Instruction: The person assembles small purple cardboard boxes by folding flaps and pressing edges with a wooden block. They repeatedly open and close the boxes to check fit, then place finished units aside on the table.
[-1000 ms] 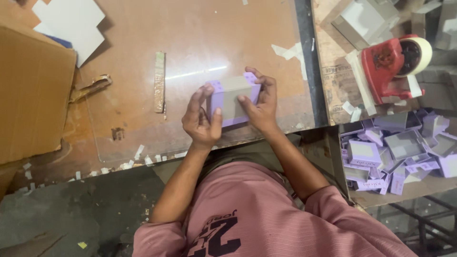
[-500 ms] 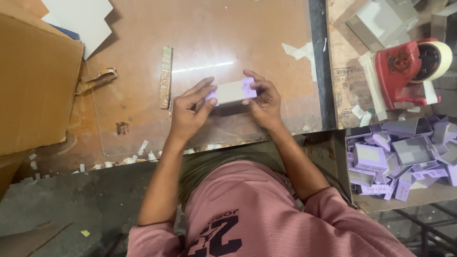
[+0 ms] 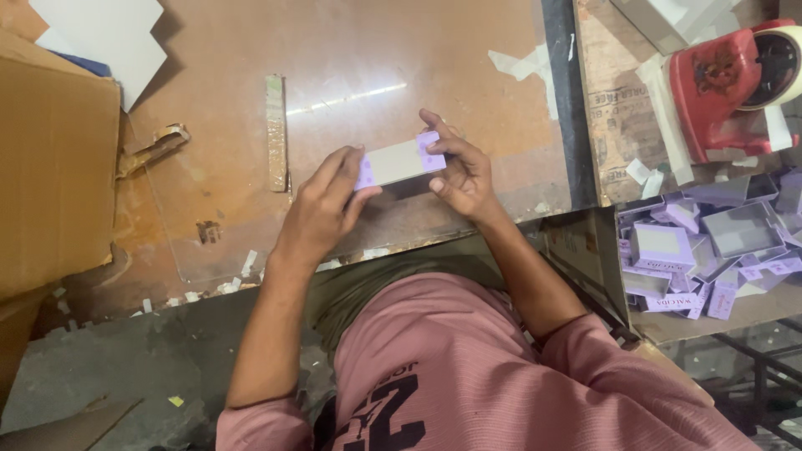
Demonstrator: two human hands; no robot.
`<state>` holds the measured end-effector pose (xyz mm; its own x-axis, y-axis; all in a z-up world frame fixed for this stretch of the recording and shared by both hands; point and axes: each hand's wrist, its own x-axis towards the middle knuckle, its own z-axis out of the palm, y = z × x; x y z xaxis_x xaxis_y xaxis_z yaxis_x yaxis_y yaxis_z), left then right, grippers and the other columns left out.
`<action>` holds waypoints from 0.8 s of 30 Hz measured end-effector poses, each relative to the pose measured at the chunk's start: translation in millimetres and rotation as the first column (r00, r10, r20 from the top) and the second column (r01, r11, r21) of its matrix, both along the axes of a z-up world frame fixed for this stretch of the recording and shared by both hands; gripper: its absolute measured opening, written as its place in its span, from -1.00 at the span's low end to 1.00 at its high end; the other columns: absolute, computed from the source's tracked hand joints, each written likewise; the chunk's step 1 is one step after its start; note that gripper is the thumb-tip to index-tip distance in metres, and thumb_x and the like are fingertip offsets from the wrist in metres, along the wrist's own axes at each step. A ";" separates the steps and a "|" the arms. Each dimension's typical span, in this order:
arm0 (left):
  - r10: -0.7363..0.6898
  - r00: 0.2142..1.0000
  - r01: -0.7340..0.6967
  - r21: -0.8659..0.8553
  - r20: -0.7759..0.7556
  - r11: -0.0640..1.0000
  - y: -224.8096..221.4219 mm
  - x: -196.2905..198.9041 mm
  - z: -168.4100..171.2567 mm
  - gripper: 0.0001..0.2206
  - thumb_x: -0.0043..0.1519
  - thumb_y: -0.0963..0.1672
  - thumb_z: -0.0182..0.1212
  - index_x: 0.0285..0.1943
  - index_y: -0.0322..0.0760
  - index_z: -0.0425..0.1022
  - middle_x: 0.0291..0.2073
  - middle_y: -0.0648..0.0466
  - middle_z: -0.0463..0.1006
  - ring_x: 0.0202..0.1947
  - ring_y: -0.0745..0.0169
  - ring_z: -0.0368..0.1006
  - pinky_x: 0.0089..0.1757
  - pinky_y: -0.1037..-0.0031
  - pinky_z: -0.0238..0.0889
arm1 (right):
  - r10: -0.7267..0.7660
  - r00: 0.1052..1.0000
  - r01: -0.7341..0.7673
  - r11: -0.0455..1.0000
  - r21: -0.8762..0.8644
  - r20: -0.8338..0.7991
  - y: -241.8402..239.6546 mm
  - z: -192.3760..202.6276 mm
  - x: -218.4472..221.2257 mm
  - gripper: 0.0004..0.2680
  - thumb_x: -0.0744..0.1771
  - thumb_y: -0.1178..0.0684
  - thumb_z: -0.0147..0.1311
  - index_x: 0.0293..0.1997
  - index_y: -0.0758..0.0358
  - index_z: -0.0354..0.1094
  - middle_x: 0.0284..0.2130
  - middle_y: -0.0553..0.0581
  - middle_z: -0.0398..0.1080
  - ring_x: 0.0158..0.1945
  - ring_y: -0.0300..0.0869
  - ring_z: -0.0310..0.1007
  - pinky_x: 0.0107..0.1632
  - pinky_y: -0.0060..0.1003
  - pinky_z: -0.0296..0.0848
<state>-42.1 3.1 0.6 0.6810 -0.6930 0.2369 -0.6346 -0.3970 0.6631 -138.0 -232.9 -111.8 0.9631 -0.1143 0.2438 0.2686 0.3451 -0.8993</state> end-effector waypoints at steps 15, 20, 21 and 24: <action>0.012 0.978 -0.024 -0.054 -0.207 0.998 -1.4 -0.3 10.9 -0.60 0.26 -0.17 0.37 0.24 -0.45 0.39 0.08 -0.23 0.49 -0.03 -0.26 0.55 -0.08 0.19 0.43 | -0.257 0.965 0.257 0.966 -0.013 -0.046 26.0 -8.1 -3.6 -0.70 0.35 0.14 0.18 0.22 0.32 0.31 0.21 0.34 0.32 0.29 -0.01 0.33 0.41 -0.11 0.28; 0.010 0.962 -0.025 -0.053 -0.274 0.998 -3.3 -0.5 17.4 -0.61 0.29 -0.17 0.34 0.26 -0.43 0.36 0.10 -0.22 0.47 0.01 -0.26 0.52 -0.04 0.17 0.41 | -0.267 0.963 0.252 0.927 -0.278 -0.016 17.5 6.0 1.8 -0.65 0.36 -0.03 0.11 0.22 0.40 0.29 0.14 0.31 0.30 0.22 -0.03 0.33 0.35 -0.15 0.30; 0.016 0.958 -0.030 -0.046 -0.288 0.998 -3.7 -1.2 18.8 -0.61 0.29 -0.17 0.33 0.26 -0.43 0.35 0.11 -0.22 0.46 0.03 -0.28 0.51 -0.03 0.16 0.40 | -0.266 0.964 0.251 0.913 -0.321 -0.004 17.4 9.7 3.3 -0.64 0.36 -0.05 0.09 0.22 0.41 0.28 0.13 0.30 0.31 0.21 -0.04 0.33 0.33 -0.16 0.30; 0.038 0.950 -0.045 -0.014 -0.311 0.999 -4.9 -2.4 22.4 -0.60 0.30 -0.17 0.29 0.28 -0.41 0.32 0.15 -0.24 0.43 0.08 -0.36 0.46 -0.03 0.13 0.37 | -0.305 0.952 0.289 0.841 -0.458 0.042 21.4 20.7 5.9 -0.65 0.39 -0.06 0.01 0.22 0.41 0.25 0.08 0.32 0.32 0.19 -0.01 0.36 0.28 -0.17 0.33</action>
